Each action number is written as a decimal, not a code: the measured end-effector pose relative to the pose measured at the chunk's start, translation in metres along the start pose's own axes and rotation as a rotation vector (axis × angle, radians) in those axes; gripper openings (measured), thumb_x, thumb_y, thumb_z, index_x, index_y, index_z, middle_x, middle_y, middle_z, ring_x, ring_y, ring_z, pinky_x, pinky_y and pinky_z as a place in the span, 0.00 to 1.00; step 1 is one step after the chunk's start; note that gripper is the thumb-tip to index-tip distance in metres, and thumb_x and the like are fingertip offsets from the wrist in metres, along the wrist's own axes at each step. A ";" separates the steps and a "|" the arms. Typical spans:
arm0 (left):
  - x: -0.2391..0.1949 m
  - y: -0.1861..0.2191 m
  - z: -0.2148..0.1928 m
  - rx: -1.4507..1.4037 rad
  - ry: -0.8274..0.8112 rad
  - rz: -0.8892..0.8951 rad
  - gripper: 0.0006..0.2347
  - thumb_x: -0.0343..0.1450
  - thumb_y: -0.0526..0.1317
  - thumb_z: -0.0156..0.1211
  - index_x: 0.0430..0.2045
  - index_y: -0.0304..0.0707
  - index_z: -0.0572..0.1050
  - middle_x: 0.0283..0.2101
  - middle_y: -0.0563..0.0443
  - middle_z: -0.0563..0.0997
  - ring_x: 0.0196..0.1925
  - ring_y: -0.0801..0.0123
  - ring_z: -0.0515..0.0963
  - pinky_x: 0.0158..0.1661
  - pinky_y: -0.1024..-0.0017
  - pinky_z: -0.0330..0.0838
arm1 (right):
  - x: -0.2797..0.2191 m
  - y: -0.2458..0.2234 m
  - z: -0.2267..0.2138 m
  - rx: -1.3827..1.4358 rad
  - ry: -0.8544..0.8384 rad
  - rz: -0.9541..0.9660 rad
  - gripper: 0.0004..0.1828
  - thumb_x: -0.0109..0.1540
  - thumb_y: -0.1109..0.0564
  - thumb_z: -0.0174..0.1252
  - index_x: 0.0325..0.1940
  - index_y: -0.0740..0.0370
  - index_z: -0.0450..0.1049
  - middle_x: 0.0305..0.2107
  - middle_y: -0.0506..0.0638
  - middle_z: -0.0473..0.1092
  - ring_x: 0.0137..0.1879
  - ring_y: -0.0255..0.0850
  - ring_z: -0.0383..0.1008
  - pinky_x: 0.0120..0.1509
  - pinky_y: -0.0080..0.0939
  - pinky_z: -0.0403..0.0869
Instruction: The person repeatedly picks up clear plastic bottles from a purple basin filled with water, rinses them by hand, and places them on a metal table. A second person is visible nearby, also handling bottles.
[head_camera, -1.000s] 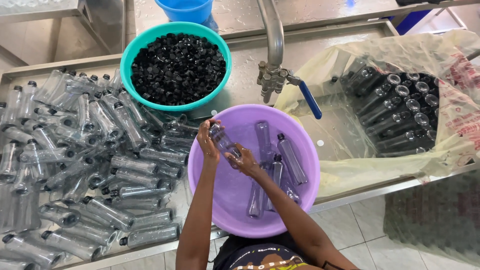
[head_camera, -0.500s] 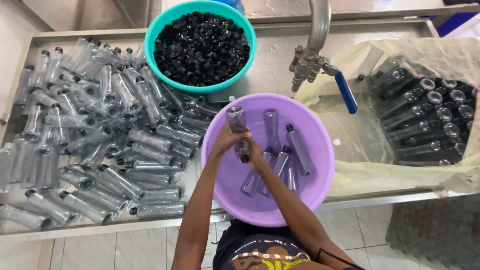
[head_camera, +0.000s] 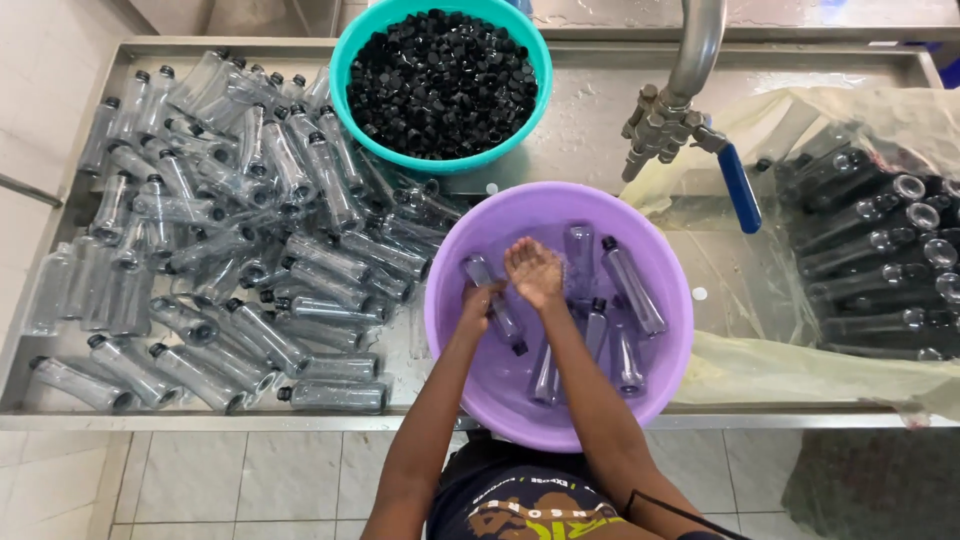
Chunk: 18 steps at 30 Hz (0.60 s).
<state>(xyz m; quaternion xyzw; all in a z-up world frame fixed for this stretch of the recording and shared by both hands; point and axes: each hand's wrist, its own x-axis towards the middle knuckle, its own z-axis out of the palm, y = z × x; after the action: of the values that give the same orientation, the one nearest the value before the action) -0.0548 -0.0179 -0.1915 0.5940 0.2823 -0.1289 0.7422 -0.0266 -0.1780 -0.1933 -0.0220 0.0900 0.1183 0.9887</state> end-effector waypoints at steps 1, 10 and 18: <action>0.016 -0.011 0.006 -0.053 -0.068 -0.104 0.29 0.58 0.47 0.86 0.49 0.35 0.79 0.39 0.40 0.84 0.38 0.49 0.84 0.37 0.48 0.77 | -0.002 0.005 0.029 -0.089 -0.011 0.087 0.20 0.72 0.49 0.51 0.55 0.59 0.86 0.52 0.59 0.82 0.62 0.52 0.82 0.80 0.55 0.65; -0.046 0.071 0.022 -0.372 -0.332 0.076 0.25 0.72 0.53 0.72 0.61 0.43 0.73 0.53 0.52 0.79 0.55 0.68 0.78 0.62 0.63 0.71 | -0.088 0.040 0.197 -1.686 0.368 -0.408 0.22 0.76 0.41 0.53 0.55 0.58 0.84 0.48 0.57 0.82 0.56 0.51 0.83 0.66 0.51 0.76; -0.164 0.198 0.043 -0.328 -0.209 0.430 0.22 0.66 0.39 0.85 0.48 0.40 0.76 0.43 0.50 0.84 0.47 0.71 0.83 0.53 0.69 0.79 | -0.126 0.003 0.096 -1.470 0.274 -0.326 0.27 0.75 0.38 0.57 0.65 0.61 0.79 0.48 0.58 0.78 0.52 0.47 0.79 0.53 0.46 0.82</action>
<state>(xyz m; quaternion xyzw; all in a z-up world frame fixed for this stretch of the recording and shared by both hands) -0.0709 -0.0310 0.0683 0.4956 0.0892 0.0185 0.8638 -0.1313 -0.1980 -0.0761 -0.7015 0.1057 -0.0035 0.7048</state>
